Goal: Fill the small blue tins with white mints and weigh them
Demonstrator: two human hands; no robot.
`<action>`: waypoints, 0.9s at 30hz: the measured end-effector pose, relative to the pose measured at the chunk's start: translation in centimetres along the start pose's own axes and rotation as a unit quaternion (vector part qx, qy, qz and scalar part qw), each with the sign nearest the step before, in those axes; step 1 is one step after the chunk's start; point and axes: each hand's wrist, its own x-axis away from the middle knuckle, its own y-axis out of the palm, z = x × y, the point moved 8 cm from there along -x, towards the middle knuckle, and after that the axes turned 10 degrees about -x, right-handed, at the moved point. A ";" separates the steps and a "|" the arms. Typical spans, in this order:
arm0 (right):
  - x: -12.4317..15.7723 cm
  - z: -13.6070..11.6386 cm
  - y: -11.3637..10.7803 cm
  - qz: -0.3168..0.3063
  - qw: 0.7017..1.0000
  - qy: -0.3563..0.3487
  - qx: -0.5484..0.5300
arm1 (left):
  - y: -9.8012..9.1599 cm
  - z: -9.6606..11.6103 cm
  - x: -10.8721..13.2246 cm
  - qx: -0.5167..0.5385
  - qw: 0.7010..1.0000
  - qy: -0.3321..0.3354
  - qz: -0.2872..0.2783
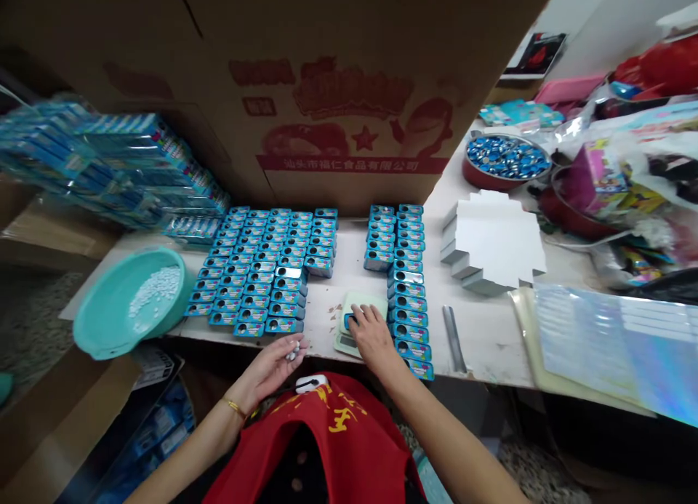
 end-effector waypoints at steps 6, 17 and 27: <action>0.4 -8.0 0.1 -0.053 0.973 -0.073 -0.212 | 3.1 -1.2 0.1 -0.066 0.992 -0.012 -0.108; 0.8 -9.9 3.5 -0.154 0.958 -0.083 -0.226 | 2.1 -3.4 1.3 -0.094 0.984 -0.083 -0.130; 0.7 -9.8 3.2 -0.162 0.960 -0.068 -0.218 | 2.1 -3.6 0.9 -0.094 0.985 -0.095 -0.113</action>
